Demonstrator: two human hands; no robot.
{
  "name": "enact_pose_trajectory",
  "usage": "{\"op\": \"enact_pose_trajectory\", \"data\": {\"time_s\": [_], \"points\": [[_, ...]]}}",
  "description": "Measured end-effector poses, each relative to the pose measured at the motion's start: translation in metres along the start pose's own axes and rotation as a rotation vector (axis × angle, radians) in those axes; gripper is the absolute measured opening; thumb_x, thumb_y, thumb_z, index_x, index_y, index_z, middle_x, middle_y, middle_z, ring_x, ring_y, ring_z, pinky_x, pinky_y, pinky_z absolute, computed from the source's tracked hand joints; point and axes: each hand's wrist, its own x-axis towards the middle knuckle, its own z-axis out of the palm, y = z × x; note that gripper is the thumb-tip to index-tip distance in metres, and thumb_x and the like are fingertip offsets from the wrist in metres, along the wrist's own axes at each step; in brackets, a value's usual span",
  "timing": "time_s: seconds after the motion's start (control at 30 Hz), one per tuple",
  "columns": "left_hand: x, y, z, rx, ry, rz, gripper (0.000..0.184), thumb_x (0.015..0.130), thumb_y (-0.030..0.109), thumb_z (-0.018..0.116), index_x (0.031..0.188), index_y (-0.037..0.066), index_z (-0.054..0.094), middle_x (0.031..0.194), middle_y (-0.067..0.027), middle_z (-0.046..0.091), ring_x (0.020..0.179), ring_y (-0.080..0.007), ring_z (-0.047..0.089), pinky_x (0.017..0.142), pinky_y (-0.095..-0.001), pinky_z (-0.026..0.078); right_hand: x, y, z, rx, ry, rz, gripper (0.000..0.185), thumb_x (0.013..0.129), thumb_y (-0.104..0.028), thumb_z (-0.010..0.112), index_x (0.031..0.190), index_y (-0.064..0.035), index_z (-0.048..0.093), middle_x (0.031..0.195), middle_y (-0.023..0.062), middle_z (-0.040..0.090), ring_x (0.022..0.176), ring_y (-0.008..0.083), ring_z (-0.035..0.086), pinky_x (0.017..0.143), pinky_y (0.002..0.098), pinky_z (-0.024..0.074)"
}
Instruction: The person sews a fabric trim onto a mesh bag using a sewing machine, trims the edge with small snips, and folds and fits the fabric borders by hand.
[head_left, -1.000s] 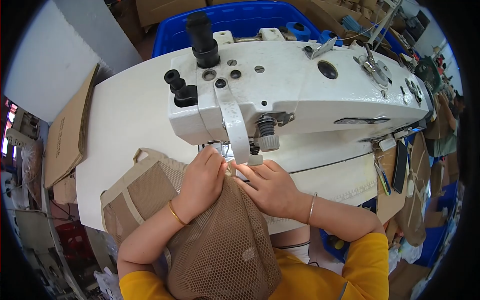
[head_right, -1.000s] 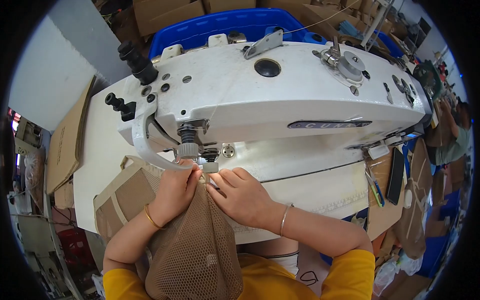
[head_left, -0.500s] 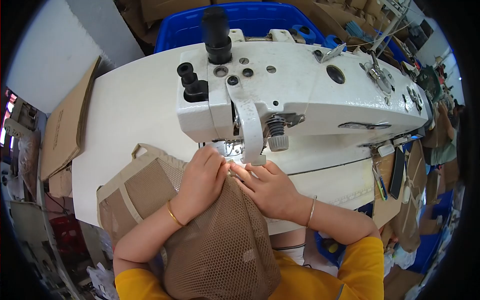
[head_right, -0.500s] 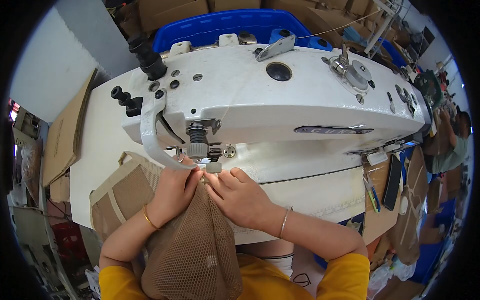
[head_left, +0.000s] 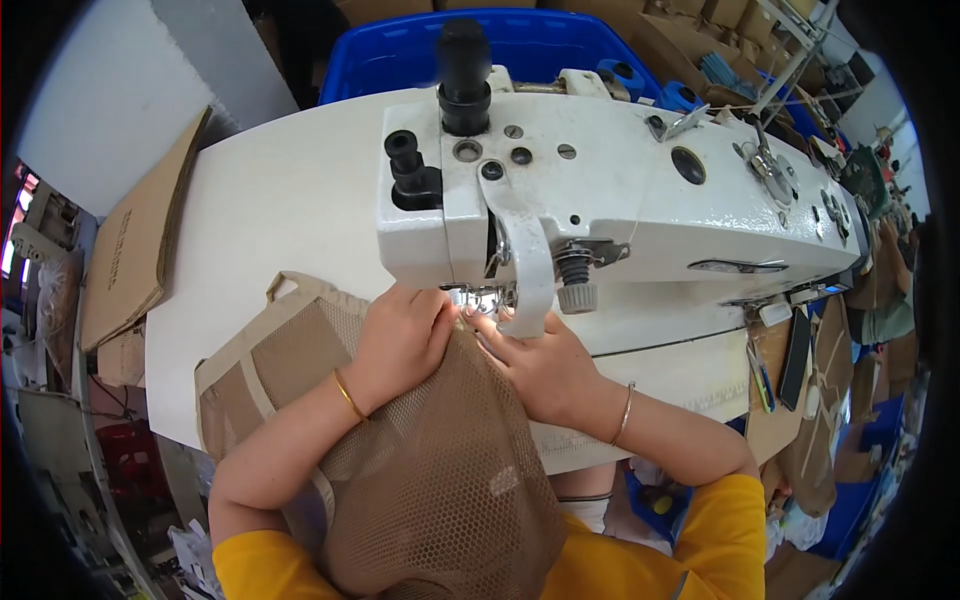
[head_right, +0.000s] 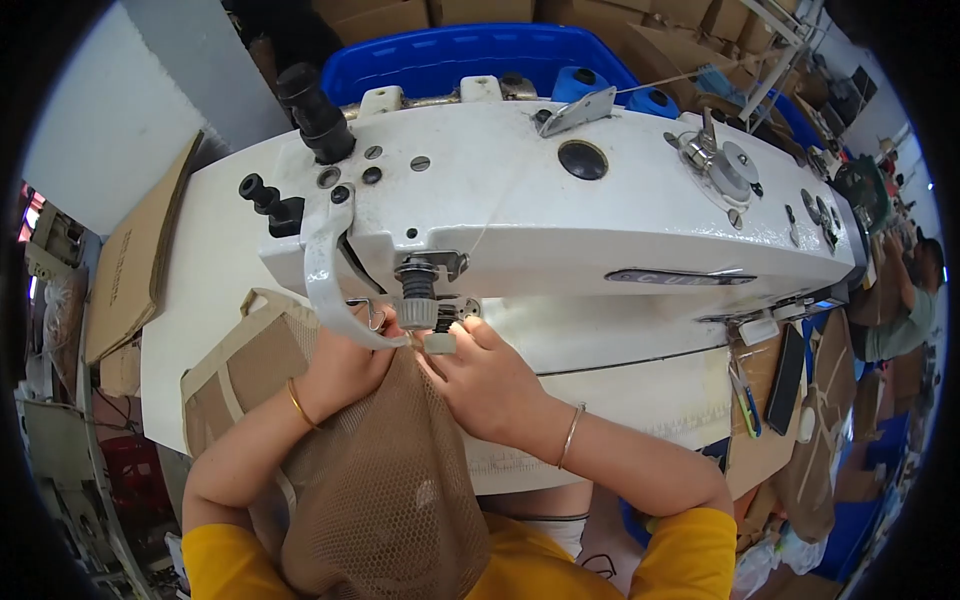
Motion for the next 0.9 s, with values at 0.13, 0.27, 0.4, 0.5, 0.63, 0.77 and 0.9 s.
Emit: {"op": "enact_pose_trajectory", "data": {"time_s": [0.13,0.27,0.4,0.5,0.63,0.77,0.9], "points": [[0.004,-0.005,0.001,-0.001,0.010,-0.047,0.010,0.082,0.011,0.061,0.084,0.002,0.056,0.079,-0.0153,0.059,0.075,-0.0344,0.058,0.066,-0.0444,0.046,0.004,0.005,0.003,0.013,-0.014,0.027,0.035,0.079,-0.015,0.055,0.112,-0.0053,0.063,0.093,0.0029,0.062,0.091,0.0232,0.055,0.097,0.0398,0.0370],[0.009,-0.004,-0.001,-0.047,-0.101,-0.146,0.013,0.083,0.014,0.059,0.085,0.001,0.059,0.081,-0.0167,0.060,0.078,-0.0356,0.059,0.067,-0.0466,0.046,0.008,0.007,-0.001,0.040,0.033,0.054,0.026,0.078,-0.016,0.056,0.103,-0.0098,0.063,0.098,0.0021,0.063,0.090,0.0205,0.056,0.096,0.0399,0.0376],[0.010,-0.007,0.003,-0.008,-0.068,-0.140,0.013,0.082,0.014,0.059,0.085,0.001,0.060,0.082,-0.0176,0.061,0.079,-0.0359,0.059,0.068,-0.0469,0.047,0.010,0.007,-0.001,0.051,0.049,0.085,0.022,0.077,-0.017,0.058,0.098,-0.0122,0.062,0.104,0.0020,0.063,0.090,0.0193,0.057,0.090,0.0380,0.0390],[0.011,-0.008,0.003,0.027,-0.059,-0.077,0.014,0.081,0.013,0.060,0.083,0.000,0.060,0.082,-0.0185,0.061,0.079,-0.0363,0.059,0.069,-0.0473,0.047,0.010,0.007,-0.003,0.063,0.039,0.083,0.025,0.077,-0.018,0.058,0.102,-0.0126,0.062,0.106,0.0023,0.063,0.091,0.0189,0.057,0.087,0.0372,0.0390],[0.015,-0.007,0.001,-0.060,-0.018,-0.140,0.015,0.078,0.014,0.062,0.085,0.000,0.062,0.078,-0.0182,0.061,0.075,-0.0368,0.059,0.067,-0.0471,0.047,0.012,0.008,-0.003,0.064,0.050,0.076,0.028,0.078,-0.018,0.058,0.105,-0.0117,0.061,0.105,0.0023,0.062,0.091,0.0196,0.056,0.090,0.0383,0.0382],[0.013,-0.006,0.003,-0.163,0.006,-0.199,0.017,0.078,0.015,0.065,0.087,0.001,0.063,0.077,-0.0165,0.062,0.072,-0.0368,0.060,0.065,-0.0467,0.048,0.007,0.008,0.003,0.050,0.071,0.060,0.032,0.077,-0.017,0.057,0.108,-0.0099,0.061,0.097,0.0017,0.063,0.089,0.0214,0.055,0.094,0.0388,0.0371],[0.009,-0.004,0.004,-0.164,0.003,-0.190,0.017,0.079,0.016,0.066,0.086,0.000,0.062,0.078,-0.0160,0.062,0.073,-0.0360,0.059,0.066,-0.0462,0.047,0.004,0.007,0.001,-0.025,0.055,0.020,0.033,0.077,-0.015,0.056,0.108,-0.0064,0.061,0.084,0.0015,0.061,0.087,0.0225,0.054,0.096,0.0384,0.0376]]}}
